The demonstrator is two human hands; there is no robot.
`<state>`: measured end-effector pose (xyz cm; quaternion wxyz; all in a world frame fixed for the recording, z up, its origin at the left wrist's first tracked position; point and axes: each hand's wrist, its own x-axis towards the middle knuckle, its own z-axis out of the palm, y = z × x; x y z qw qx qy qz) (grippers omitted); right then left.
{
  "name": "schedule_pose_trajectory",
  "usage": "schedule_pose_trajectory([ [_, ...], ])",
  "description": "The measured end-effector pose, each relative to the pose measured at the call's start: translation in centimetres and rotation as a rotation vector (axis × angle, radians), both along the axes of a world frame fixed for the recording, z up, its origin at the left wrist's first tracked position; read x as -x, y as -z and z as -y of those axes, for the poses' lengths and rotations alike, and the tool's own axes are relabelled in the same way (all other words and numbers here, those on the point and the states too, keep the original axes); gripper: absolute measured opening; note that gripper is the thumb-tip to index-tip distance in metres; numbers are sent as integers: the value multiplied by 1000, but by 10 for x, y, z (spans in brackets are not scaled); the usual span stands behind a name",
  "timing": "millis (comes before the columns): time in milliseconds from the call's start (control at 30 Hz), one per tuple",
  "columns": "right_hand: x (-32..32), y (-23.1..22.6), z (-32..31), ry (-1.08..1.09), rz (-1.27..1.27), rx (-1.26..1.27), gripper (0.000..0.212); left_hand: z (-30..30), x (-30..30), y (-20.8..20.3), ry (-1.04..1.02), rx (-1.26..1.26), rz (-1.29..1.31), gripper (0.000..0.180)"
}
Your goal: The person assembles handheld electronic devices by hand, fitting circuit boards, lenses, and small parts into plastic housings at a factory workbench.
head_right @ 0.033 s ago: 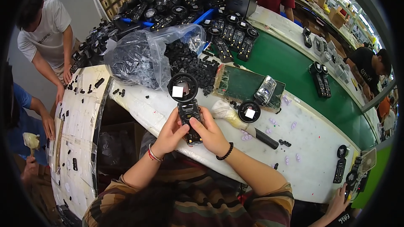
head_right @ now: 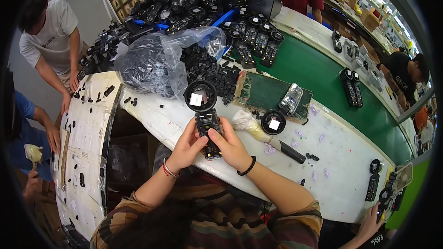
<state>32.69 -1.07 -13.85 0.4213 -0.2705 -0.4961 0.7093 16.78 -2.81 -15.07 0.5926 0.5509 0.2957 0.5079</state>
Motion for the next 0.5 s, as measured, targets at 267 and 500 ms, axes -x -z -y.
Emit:
schedule_pose_trajectory([
  [267, 3, 4, 3, 32, -24, -84, 38, 4, -4, 5, -47, -34, -9, 55],
  [500, 3, 5, 5, 40, 9, -126, 38, 4, -8, 4, -80, -52, 41, 52],
])
